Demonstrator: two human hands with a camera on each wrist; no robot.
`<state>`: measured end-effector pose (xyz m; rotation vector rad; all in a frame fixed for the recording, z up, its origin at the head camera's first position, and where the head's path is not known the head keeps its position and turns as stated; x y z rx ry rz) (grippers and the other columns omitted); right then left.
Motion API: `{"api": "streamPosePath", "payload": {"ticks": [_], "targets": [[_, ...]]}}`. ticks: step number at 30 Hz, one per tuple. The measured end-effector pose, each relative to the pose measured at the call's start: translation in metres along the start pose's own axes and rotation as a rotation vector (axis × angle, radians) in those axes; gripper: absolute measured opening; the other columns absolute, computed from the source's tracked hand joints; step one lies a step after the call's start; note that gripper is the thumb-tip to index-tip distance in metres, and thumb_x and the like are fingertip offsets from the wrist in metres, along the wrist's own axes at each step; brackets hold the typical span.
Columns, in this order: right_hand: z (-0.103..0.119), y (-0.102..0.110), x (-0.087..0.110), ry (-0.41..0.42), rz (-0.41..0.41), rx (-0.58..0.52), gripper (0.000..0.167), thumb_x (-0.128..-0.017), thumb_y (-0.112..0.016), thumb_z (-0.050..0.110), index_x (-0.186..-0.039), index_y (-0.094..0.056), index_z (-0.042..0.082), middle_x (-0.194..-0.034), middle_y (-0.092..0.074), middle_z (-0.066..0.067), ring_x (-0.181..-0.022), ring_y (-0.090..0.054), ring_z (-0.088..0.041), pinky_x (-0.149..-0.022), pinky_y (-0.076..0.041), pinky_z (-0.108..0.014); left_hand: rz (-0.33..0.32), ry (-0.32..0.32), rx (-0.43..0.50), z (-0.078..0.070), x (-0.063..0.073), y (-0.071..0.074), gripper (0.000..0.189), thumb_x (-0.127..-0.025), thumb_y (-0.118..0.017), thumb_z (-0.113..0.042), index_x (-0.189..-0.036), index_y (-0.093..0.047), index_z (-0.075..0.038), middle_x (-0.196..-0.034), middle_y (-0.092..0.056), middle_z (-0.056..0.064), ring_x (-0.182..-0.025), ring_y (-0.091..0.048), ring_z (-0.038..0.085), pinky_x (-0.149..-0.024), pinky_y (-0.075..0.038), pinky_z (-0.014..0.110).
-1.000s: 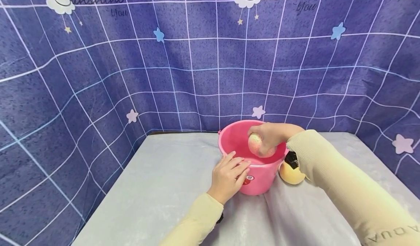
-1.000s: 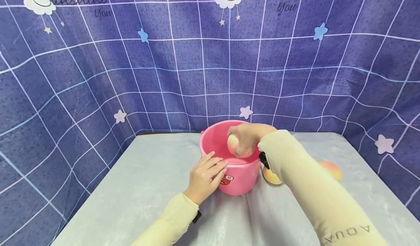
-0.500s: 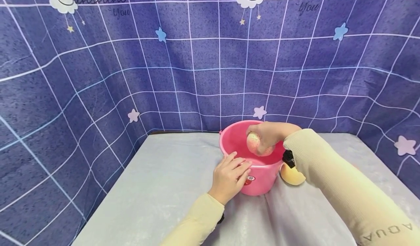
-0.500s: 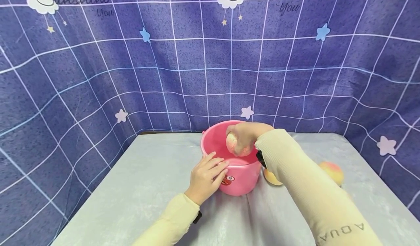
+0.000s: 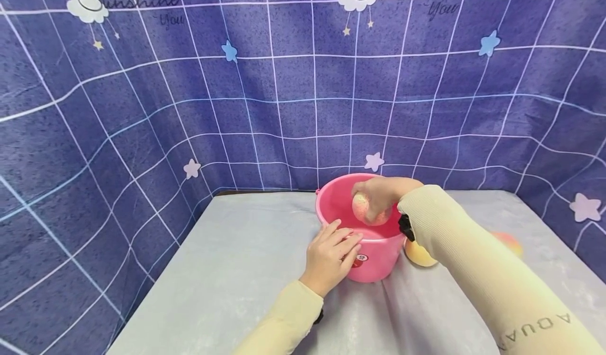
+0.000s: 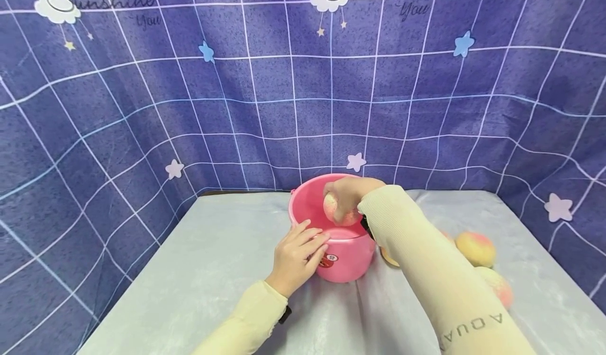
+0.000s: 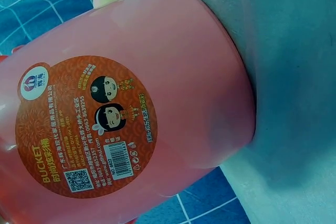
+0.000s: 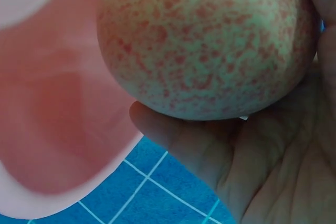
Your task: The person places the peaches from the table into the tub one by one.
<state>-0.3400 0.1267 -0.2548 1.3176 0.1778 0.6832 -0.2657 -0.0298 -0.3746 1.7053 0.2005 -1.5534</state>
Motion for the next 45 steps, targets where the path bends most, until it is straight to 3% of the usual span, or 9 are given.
{"api": "streamPosePath", "payload": {"ticks": [10,13,21,28,33,45], "targets": [[-0.002,0.0,-0.003,-0.065,0.013,-0.054,0.053,-0.072,-0.072,0.006,-0.122,-0.056,0.009,-0.106,-0.058,-0.01,-0.086,-0.058,-0.021,-0.066,-0.052,-0.027,0.0,0.002,0.002,-0.001,-0.001,0.001,0.019,-0.078,-0.077,-0.019,-0.097,-0.078,-0.017,-0.096,-0.071,-0.001,-0.106,-0.063,0.025,-0.093,-0.048,0.048],[-0.004,-0.001,-0.003,-0.075,0.014,-0.033,0.052,-0.072,-0.073,0.008,-0.122,-0.057,0.01,-0.107,-0.058,-0.009,-0.089,-0.057,-0.022,-0.071,-0.051,-0.029,0.006,-0.001,-0.001,-0.001,-0.002,0.001,0.02,-0.077,-0.077,-0.019,-0.097,-0.078,-0.017,-0.096,-0.071,-0.001,-0.106,-0.063,0.025,-0.094,-0.048,0.047],[0.001,0.006,0.0,0.016,-0.076,0.002,0.067,-0.076,-0.078,0.017,-0.133,-0.048,0.0,-0.117,-0.06,-0.015,-0.108,-0.056,-0.029,-0.096,-0.045,-0.045,0.01,-0.004,-0.002,-0.001,0.0,0.001,0.02,-0.079,-0.076,-0.019,-0.099,-0.078,-0.017,-0.096,-0.071,-0.001,-0.106,-0.063,0.025,-0.093,-0.048,0.048],[0.003,0.01,0.003,-0.005,-0.061,0.022,0.068,-0.078,-0.078,0.023,-0.135,-0.047,0.002,-0.122,-0.059,-0.015,-0.112,-0.056,-0.03,-0.098,-0.044,-0.046,0.017,-0.004,0.0,0.0,-0.002,0.001,0.02,-0.08,-0.076,-0.018,-0.099,-0.078,-0.017,-0.094,-0.071,-0.001,-0.105,-0.064,0.024,-0.092,-0.05,0.046],[-0.002,0.008,0.006,-0.002,-0.068,0.095,0.061,-0.078,-0.074,0.022,-0.131,-0.052,0.003,-0.111,-0.064,-0.012,-0.099,-0.061,-0.026,-0.093,-0.047,-0.045,0.03,0.004,0.0,0.0,-0.001,0.001,0.02,-0.08,-0.075,-0.018,-0.099,-0.078,-0.017,-0.094,-0.071,-0.002,-0.105,-0.064,0.024,-0.093,-0.049,0.045],[-0.011,0.006,0.023,0.038,-0.069,0.142,0.052,-0.078,-0.071,0.015,-0.126,-0.055,0.001,-0.079,-0.057,-0.004,-0.074,-0.053,-0.019,-0.074,-0.05,-0.037,0.027,0.003,0.019,0.0,0.0,0.002,0.019,-0.082,-0.073,-0.018,-0.101,-0.077,-0.016,-0.095,-0.071,0.0,-0.106,-0.064,0.025,-0.09,-0.05,0.048]]}}
Point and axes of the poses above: each hand's wrist, its own x-axis away from the middle knuckle, its own y-axis out of the back of the hand, z = x × y, the point moved 2 cm from there along -x, towards the middle knuckle
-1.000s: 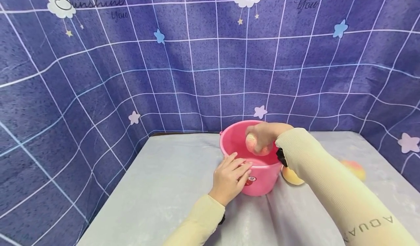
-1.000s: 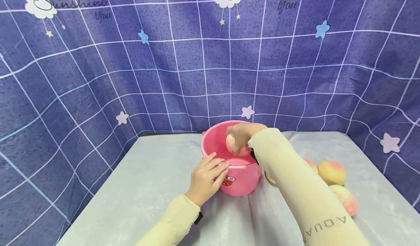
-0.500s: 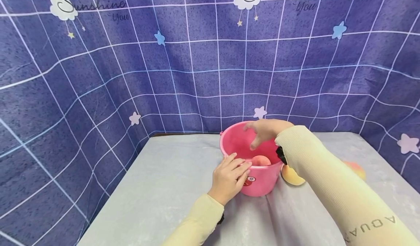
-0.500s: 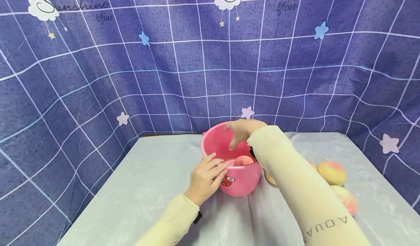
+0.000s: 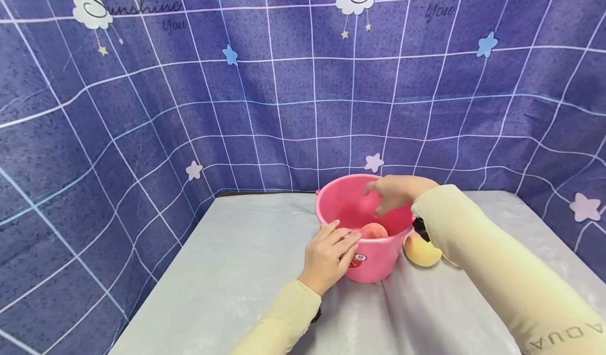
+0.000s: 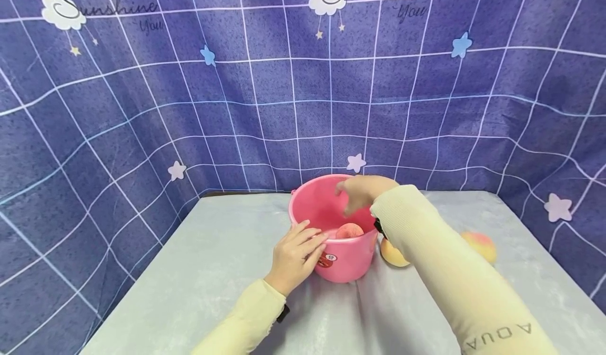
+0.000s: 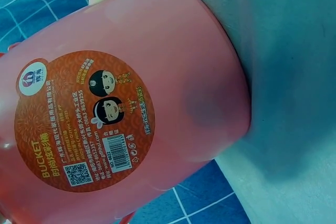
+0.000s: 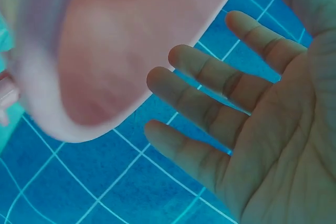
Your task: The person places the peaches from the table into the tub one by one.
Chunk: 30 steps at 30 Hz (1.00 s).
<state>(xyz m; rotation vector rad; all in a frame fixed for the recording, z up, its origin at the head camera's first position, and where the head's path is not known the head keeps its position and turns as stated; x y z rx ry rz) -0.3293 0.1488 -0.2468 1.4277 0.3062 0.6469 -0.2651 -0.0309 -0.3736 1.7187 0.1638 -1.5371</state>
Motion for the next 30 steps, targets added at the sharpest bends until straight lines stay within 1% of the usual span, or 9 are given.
{"api": "streamPosePath", "payload": {"ticks": [3,5,10,14,16,21,25,28,30], "targets": [[-0.002,0.0,0.007,-0.006,-0.007,-0.01,0.052,-0.078,-0.071,0.015,-0.126,-0.056,0.002,-0.085,-0.059,-0.006,-0.079,-0.055,-0.021,-0.077,-0.05,-0.04,0.0,0.001,0.0,0.0,0.0,0.0,0.019,-0.082,-0.073,-0.018,-0.101,-0.077,-0.016,-0.095,-0.071,0.0,-0.106,-0.064,0.025,-0.091,-0.05,0.048],[-0.004,0.001,0.011,-0.003,-0.027,-0.016,0.051,-0.078,-0.071,0.014,-0.125,-0.057,0.001,-0.092,-0.062,-0.009,-0.085,-0.058,-0.024,-0.081,-0.051,-0.043,-0.006,0.003,0.0,0.0,0.001,0.0,0.019,-0.083,-0.072,-0.018,-0.101,-0.077,-0.016,-0.095,-0.07,0.0,-0.106,-0.064,0.025,-0.092,-0.049,0.047],[-0.01,0.001,0.023,0.013,-0.056,-0.042,0.05,-0.077,-0.072,0.012,-0.123,-0.058,-0.003,-0.103,-0.065,-0.017,-0.092,-0.06,-0.028,-0.088,-0.049,-0.047,-0.012,0.008,-0.003,0.0,0.001,-0.001,0.019,-0.084,-0.071,-0.019,-0.101,-0.077,-0.015,-0.096,-0.071,0.001,-0.106,-0.063,0.026,-0.092,-0.049,0.048],[-0.017,0.002,0.031,0.003,-0.055,-0.094,0.053,-0.077,-0.073,0.013,-0.125,-0.057,-0.003,-0.107,-0.064,-0.018,-0.093,-0.061,-0.028,-0.087,-0.05,-0.048,-0.004,0.015,0.001,0.0,0.002,-0.002,0.019,-0.085,-0.07,-0.019,-0.102,-0.077,-0.015,-0.096,-0.071,0.001,-0.107,-0.063,0.026,-0.094,-0.048,0.047],[-0.02,0.002,0.035,0.0,-0.056,-0.109,0.054,-0.078,-0.073,0.013,-0.126,-0.056,-0.002,-0.107,-0.064,-0.018,-0.093,-0.061,-0.028,-0.085,-0.051,-0.047,-0.007,0.018,0.006,0.0,0.002,-0.001,0.018,-0.085,-0.07,-0.018,-0.101,-0.077,-0.015,-0.095,-0.071,0.001,-0.106,-0.063,0.026,-0.093,-0.048,0.048],[-0.03,0.002,0.048,-0.017,-0.058,-0.124,0.055,-0.077,-0.073,0.017,-0.124,-0.055,-0.004,-0.102,-0.064,-0.019,-0.089,-0.062,-0.027,-0.079,-0.052,-0.046,-0.012,0.02,0.013,0.0,0.003,-0.002,0.019,-0.084,-0.07,-0.017,-0.101,-0.077,-0.015,-0.096,-0.071,0.002,-0.107,-0.063,0.027,-0.092,-0.048,0.05],[-0.039,0.001,0.058,-0.046,-0.058,-0.152,0.054,-0.076,-0.074,0.019,-0.122,-0.056,-0.003,-0.099,-0.062,-0.019,-0.084,-0.06,-0.024,-0.073,-0.052,-0.042,-0.011,0.019,0.012,0.0,0.002,-0.002,0.019,-0.083,-0.071,-0.017,-0.101,-0.077,-0.015,-0.096,-0.071,0.002,-0.107,-0.063,0.027,-0.093,-0.048,0.05],[-0.044,0.001,0.064,-0.041,-0.075,-0.151,0.054,-0.076,-0.074,0.021,-0.121,-0.057,-0.003,-0.096,-0.062,-0.017,-0.079,-0.059,-0.021,-0.068,-0.051,-0.037,-0.01,0.023,0.014,0.0,0.003,-0.002,0.019,-0.083,-0.072,-0.017,-0.101,-0.077,-0.015,-0.096,-0.071,0.002,-0.107,-0.063,0.027,-0.093,-0.047,0.05],[-0.047,0.001,0.068,-0.029,-0.096,-0.14,0.053,-0.076,-0.074,0.022,-0.12,-0.058,-0.003,-0.094,-0.062,-0.015,-0.077,-0.058,-0.02,-0.067,-0.051,-0.037,-0.01,0.026,0.017,0.0,0.003,-0.001,0.019,-0.083,-0.072,-0.017,-0.101,-0.077,-0.015,-0.096,-0.071,0.002,-0.107,-0.063,0.027,-0.092,-0.048,0.051]]}}
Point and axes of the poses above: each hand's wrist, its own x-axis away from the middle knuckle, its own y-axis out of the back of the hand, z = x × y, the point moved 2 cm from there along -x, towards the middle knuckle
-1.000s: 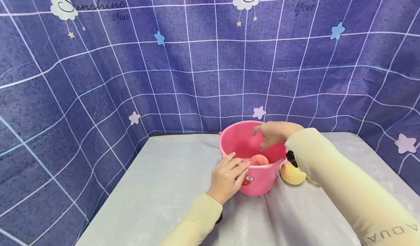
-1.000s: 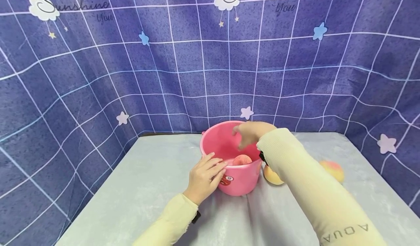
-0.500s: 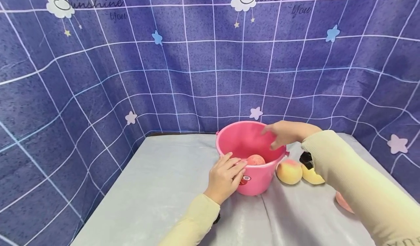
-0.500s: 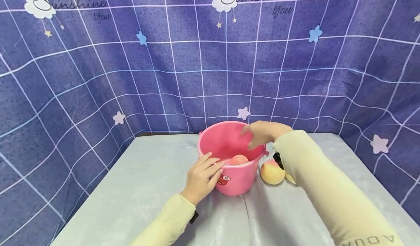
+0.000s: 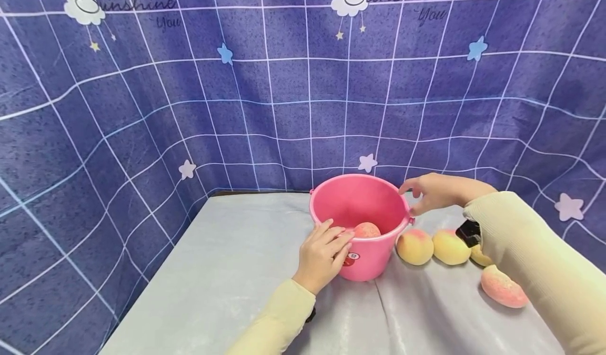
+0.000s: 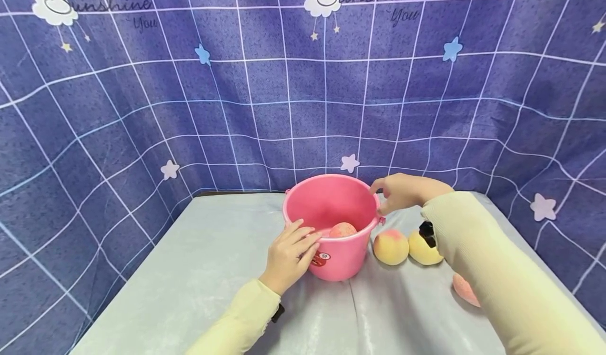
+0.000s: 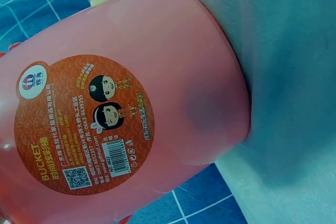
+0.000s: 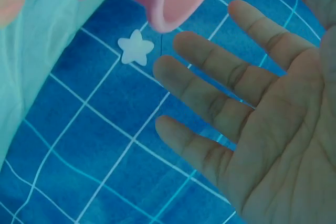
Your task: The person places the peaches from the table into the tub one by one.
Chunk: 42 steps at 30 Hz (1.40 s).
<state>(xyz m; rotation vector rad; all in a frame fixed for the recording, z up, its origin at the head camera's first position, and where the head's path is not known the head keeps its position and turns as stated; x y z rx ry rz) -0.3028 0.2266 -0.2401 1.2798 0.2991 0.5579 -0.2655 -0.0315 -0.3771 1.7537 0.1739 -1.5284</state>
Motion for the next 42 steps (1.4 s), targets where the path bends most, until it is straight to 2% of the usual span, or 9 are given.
{"api": "streamPosePath", "payload": {"ticks": [5,12,16,21,27,31,34,42], "targets": [[-0.008,0.0,0.007,0.028,-0.107,0.031,0.04,-0.077,-0.073,0.019,-0.112,-0.062,0.002,-0.091,-0.064,-0.011,-0.08,-0.062,-0.023,-0.07,-0.053,-0.043,-0.012,-0.01,-0.001,0.001,0.0,0.0,0.018,-0.085,-0.07,-0.017,-0.1,-0.077,-0.014,-0.095,-0.071,0.002,-0.106,-0.063,0.028,-0.091,-0.049,0.051],[-0.02,-0.009,0.016,0.065,-0.334,0.052,0.034,-0.08,-0.071,0.012,-0.112,-0.063,0.001,-0.091,-0.065,-0.009,-0.082,-0.063,-0.026,-0.072,-0.052,-0.045,-0.007,-0.008,0.002,0.0,0.0,0.0,0.018,-0.083,-0.071,-0.016,-0.1,-0.077,-0.014,-0.095,-0.07,0.002,-0.106,-0.063,0.027,-0.092,-0.048,0.051],[-0.027,-0.022,0.02,0.065,-0.461,0.036,0.033,-0.082,-0.068,0.009,-0.114,-0.062,0.0,-0.09,-0.064,-0.008,-0.08,-0.063,-0.025,-0.068,-0.052,-0.041,-0.005,-0.004,0.006,0.0,0.0,0.0,0.018,-0.084,-0.07,-0.017,-0.1,-0.077,-0.014,-0.096,-0.071,0.003,-0.106,-0.063,0.028,-0.092,-0.048,0.051],[-0.034,-0.045,0.025,0.073,-0.567,-0.02,0.033,-0.083,-0.066,0.005,-0.115,-0.061,-0.001,-0.093,-0.064,-0.012,-0.079,-0.062,-0.025,-0.065,-0.051,-0.038,-0.012,-0.003,0.008,0.001,0.001,0.0,0.017,-0.086,-0.068,-0.018,-0.099,-0.078,-0.014,-0.096,-0.071,0.003,-0.106,-0.063,0.028,-0.092,-0.048,0.051],[-0.039,-0.07,0.029,0.095,-0.713,-0.042,0.036,-0.08,-0.066,0.002,-0.116,-0.061,-0.001,-0.094,-0.067,-0.012,-0.076,-0.063,-0.026,-0.061,-0.049,-0.036,-0.017,-0.007,0.012,0.0,0.001,-0.001,0.017,-0.088,-0.066,-0.019,-0.099,-0.077,-0.013,-0.096,-0.071,0.003,-0.106,-0.063,0.028,-0.09,-0.049,0.051],[-0.043,-0.086,0.027,0.096,-0.774,-0.051,0.036,-0.079,-0.066,0.001,-0.114,-0.062,-0.002,-0.098,-0.067,-0.014,-0.073,-0.063,-0.022,-0.062,-0.049,-0.035,-0.019,-0.002,0.016,0.0,0.001,-0.002,0.017,-0.089,-0.065,-0.02,-0.099,-0.077,-0.013,-0.096,-0.07,0.003,-0.106,-0.063,0.028,-0.09,-0.049,0.052],[-0.046,-0.095,0.026,0.096,-0.795,-0.08,0.035,-0.078,-0.066,0.001,-0.113,-0.062,-0.003,-0.095,-0.068,-0.014,-0.071,-0.062,-0.017,-0.062,-0.05,-0.035,-0.022,-0.004,0.019,0.0,0.001,-0.002,0.017,-0.09,-0.065,-0.02,-0.099,-0.077,-0.013,-0.095,-0.07,0.003,-0.105,-0.063,0.028,-0.09,-0.049,0.052],[-0.05,-0.113,0.029,0.066,-0.796,-0.185,0.033,-0.078,-0.064,0.0,-0.111,-0.063,-0.004,-0.088,-0.067,-0.01,-0.069,-0.057,-0.006,-0.059,-0.049,-0.032,-0.011,-0.006,0.015,0.0,0.0,-0.002,0.018,-0.09,-0.065,-0.021,-0.101,-0.077,-0.014,-0.095,-0.071,0.003,-0.105,-0.063,0.027,-0.09,-0.049,0.051]]}}
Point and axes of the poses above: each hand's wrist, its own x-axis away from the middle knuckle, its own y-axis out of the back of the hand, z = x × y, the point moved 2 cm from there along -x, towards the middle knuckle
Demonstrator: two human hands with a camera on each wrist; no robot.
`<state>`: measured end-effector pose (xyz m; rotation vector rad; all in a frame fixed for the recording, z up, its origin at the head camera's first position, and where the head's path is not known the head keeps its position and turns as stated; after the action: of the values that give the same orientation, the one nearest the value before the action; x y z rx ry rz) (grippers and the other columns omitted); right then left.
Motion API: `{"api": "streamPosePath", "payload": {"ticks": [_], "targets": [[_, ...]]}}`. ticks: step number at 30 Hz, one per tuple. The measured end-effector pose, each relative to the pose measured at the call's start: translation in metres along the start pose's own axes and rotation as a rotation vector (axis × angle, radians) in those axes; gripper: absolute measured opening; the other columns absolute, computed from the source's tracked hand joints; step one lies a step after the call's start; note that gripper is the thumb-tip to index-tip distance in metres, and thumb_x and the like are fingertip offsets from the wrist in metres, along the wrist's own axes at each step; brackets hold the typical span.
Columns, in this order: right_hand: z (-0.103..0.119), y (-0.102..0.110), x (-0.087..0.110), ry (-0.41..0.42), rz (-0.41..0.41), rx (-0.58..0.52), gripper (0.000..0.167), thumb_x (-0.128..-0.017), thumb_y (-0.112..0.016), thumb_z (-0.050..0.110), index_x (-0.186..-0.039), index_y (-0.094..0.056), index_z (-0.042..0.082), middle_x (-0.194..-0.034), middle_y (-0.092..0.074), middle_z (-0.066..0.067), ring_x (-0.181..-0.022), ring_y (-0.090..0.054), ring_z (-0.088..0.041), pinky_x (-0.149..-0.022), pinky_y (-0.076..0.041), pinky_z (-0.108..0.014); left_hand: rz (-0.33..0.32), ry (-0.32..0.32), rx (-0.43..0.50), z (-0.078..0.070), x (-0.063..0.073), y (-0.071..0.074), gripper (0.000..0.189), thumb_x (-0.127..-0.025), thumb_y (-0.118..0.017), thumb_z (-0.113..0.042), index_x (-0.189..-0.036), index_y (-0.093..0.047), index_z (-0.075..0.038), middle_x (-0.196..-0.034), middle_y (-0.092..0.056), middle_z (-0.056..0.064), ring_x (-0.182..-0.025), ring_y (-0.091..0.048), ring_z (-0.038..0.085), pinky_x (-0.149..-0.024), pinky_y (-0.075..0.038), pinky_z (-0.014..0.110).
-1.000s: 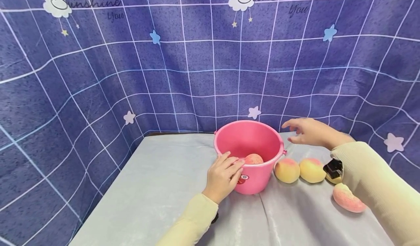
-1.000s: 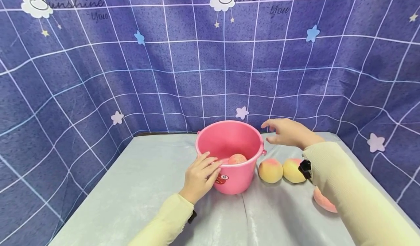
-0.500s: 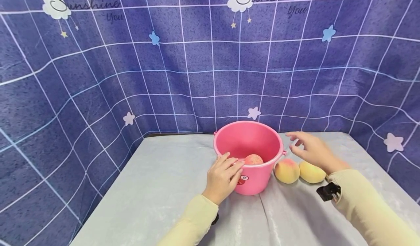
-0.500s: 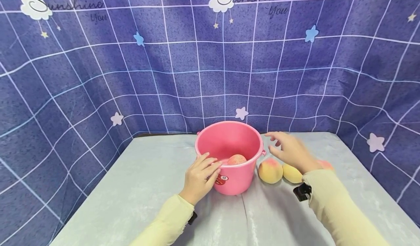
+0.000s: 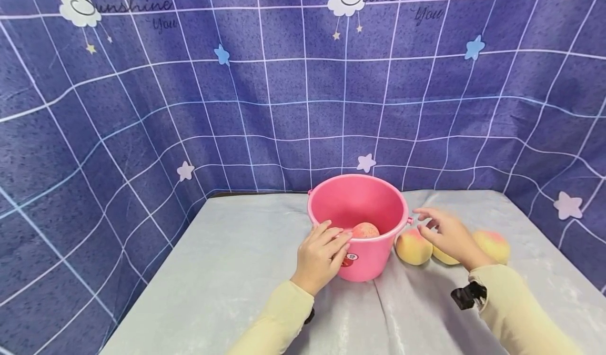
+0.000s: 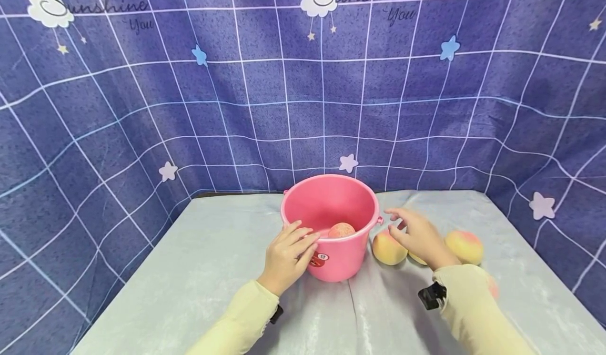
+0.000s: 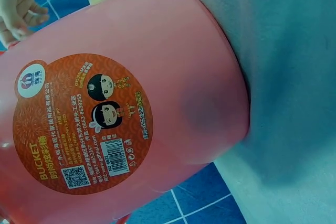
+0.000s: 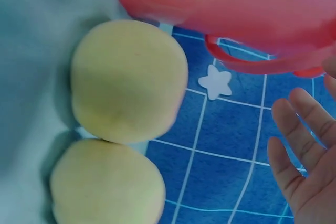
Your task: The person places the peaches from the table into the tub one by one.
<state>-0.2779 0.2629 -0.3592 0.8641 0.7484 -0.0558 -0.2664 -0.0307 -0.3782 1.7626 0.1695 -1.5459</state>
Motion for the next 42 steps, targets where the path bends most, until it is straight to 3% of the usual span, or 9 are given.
{"api": "streamPosePath", "payload": {"ticks": [14,18,23,26,35,42], "targets": [[-0.012,-0.032,0.013,-0.12,-0.023,-0.13,0.038,-0.081,-0.061,-0.004,-0.118,-0.056,-0.009,-0.096,-0.063,-0.019,-0.073,-0.056,-0.005,-0.063,-0.05,-0.027,-0.011,0.0,-0.01,0.004,-0.002,0.004,0.017,-0.088,-0.067,-0.019,-0.099,-0.077,-0.013,-0.095,-0.07,0.002,-0.105,-0.063,0.027,-0.091,-0.049,0.05],[-0.016,-0.037,0.016,-0.13,-0.014,-0.129,0.039,-0.08,-0.062,-0.006,-0.118,-0.055,-0.012,-0.097,-0.063,-0.021,-0.077,-0.062,-0.016,-0.067,-0.053,-0.034,-0.01,-0.003,-0.013,0.003,-0.003,0.003,0.017,-0.086,-0.068,-0.019,-0.1,-0.077,-0.014,-0.095,-0.071,0.002,-0.105,-0.063,0.026,-0.092,-0.049,0.048],[-0.023,-0.043,0.019,-0.164,0.041,-0.071,0.044,-0.08,-0.064,-0.001,-0.12,-0.053,-0.015,-0.107,-0.06,-0.03,-0.098,-0.059,-0.044,-0.086,-0.047,-0.055,-0.01,-0.011,-0.028,0.002,-0.005,0.003,0.017,-0.088,-0.067,-0.021,-0.1,-0.077,-0.014,-0.095,-0.071,0.001,-0.105,-0.063,0.026,-0.094,-0.048,0.046],[-0.027,-0.046,0.019,-0.176,0.089,-0.008,0.047,-0.079,-0.065,0.003,-0.121,-0.053,-0.015,-0.113,-0.056,-0.034,-0.108,-0.052,-0.05,-0.093,-0.039,-0.06,-0.011,-0.011,-0.029,0.002,-0.004,0.004,0.018,-0.09,-0.065,-0.021,-0.1,-0.078,-0.015,-0.095,-0.071,0.001,-0.105,-0.063,0.026,-0.094,-0.048,0.046],[-0.03,-0.053,0.022,-0.158,0.121,0.093,0.045,-0.074,-0.07,0.007,-0.116,-0.06,-0.007,-0.11,-0.058,-0.028,-0.103,-0.055,-0.047,-0.089,-0.042,-0.059,0.01,-0.005,-0.034,0.002,-0.004,0.003,0.019,-0.084,-0.071,-0.019,-0.101,-0.077,-0.015,-0.095,-0.071,0.001,-0.105,-0.063,0.025,-0.094,-0.048,0.046],[-0.029,-0.056,0.026,-0.209,0.162,0.137,0.05,-0.072,-0.073,0.011,-0.117,-0.06,-0.006,-0.111,-0.058,-0.028,-0.102,-0.057,-0.046,-0.086,-0.046,-0.058,0.041,0.002,-0.043,0.0,-0.002,0.004,0.021,-0.081,-0.074,-0.018,-0.102,-0.077,-0.016,-0.095,-0.071,0.0,-0.106,-0.063,0.023,-0.094,-0.048,0.046]]}}
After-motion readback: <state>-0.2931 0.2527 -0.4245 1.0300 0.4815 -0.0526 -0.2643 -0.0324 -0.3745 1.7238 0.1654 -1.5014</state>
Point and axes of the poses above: each hand's wrist, its own x-axis away from the middle knuckle, its own y-axis out of the back of the hand, z = x × y, the point moved 2 cm from there along -x, towards the middle knuckle
